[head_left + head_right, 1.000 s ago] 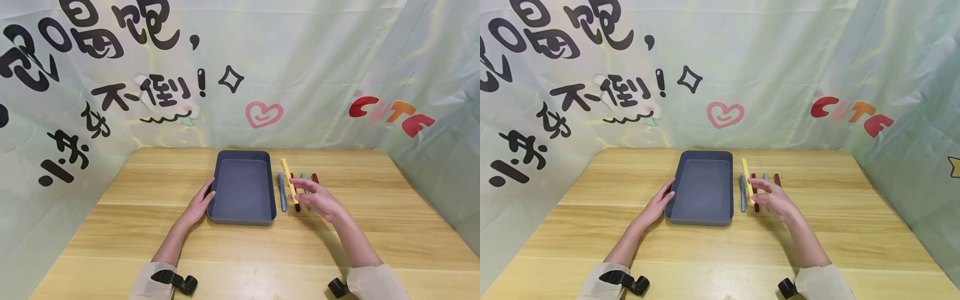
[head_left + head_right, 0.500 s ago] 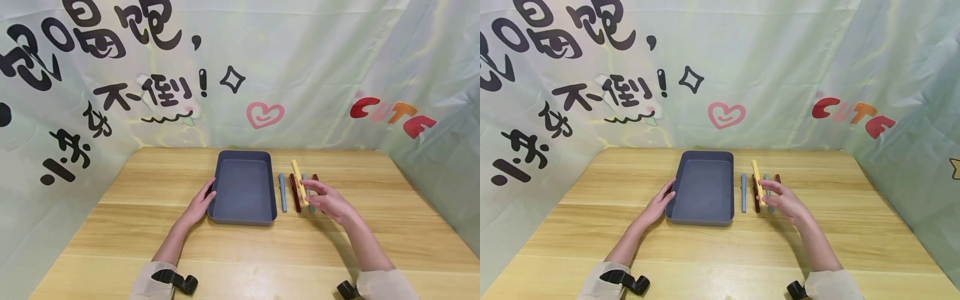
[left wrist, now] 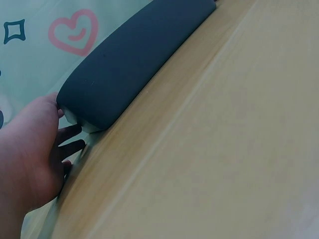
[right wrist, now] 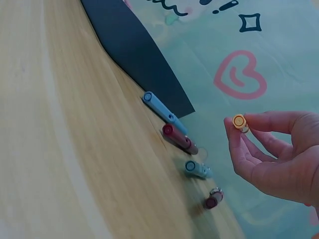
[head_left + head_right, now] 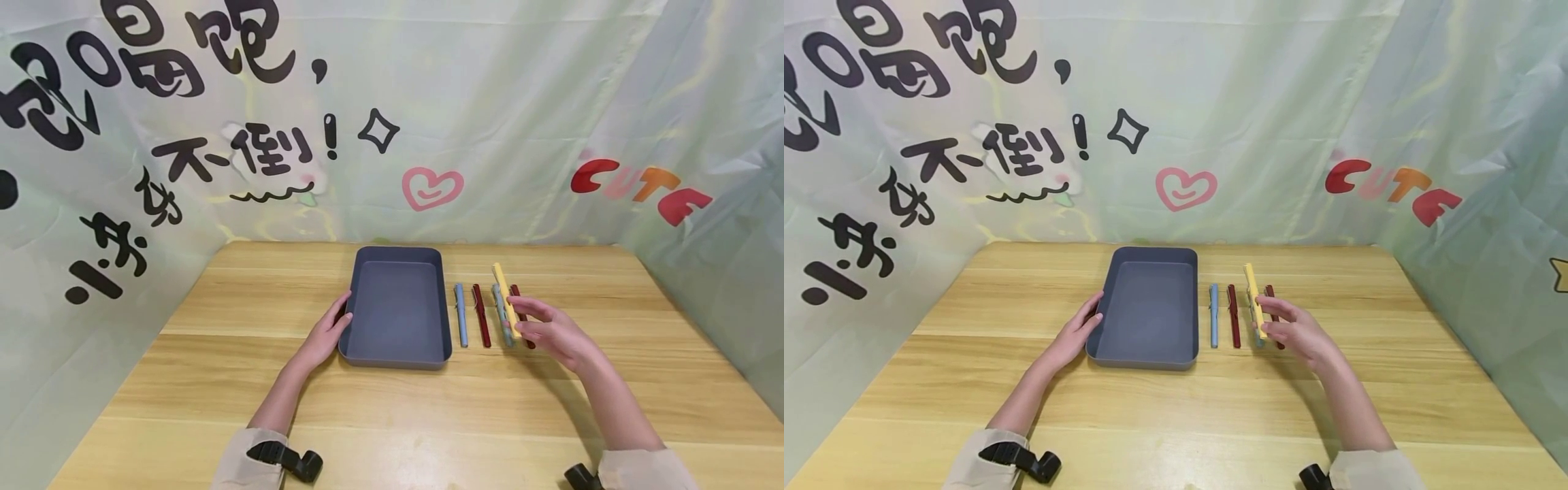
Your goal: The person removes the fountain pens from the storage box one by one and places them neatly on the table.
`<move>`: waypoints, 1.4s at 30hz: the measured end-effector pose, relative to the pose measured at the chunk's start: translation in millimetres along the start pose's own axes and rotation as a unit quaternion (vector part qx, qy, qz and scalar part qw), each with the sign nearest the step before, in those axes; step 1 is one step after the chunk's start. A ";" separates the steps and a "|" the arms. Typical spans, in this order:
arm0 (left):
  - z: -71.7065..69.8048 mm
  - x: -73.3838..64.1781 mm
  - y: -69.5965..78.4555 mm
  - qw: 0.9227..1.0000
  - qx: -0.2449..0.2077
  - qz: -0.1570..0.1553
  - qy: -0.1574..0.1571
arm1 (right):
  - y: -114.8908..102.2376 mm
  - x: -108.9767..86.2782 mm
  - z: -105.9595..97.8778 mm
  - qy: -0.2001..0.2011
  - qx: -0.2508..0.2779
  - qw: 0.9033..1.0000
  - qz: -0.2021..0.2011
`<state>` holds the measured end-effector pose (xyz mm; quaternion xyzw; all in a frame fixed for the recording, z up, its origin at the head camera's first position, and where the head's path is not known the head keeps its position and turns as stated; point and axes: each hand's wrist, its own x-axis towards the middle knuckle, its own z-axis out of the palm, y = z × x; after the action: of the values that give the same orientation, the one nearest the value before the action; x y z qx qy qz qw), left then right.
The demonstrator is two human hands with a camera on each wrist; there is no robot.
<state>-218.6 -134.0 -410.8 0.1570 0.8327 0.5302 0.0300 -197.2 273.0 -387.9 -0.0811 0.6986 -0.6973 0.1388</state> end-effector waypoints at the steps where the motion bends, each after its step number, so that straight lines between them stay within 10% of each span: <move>1: 0.0 -0.1 0.1 1.000 -0.002 -0.001 -0.001 | 0.5 -0.9 -1.4 -0.001 0.009 1.000 -0.001; 42: 0.6 2.5 -3.6 1.000 -0.013 -0.010 0.001 | 26.2 -18.4 -58.1 -0.019 0.092 0.995 -0.044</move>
<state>-221.6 -134.1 -413.9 0.1476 0.8274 0.5407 0.0361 -195.5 334.3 -413.1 -0.1122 0.6246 -0.7622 0.1281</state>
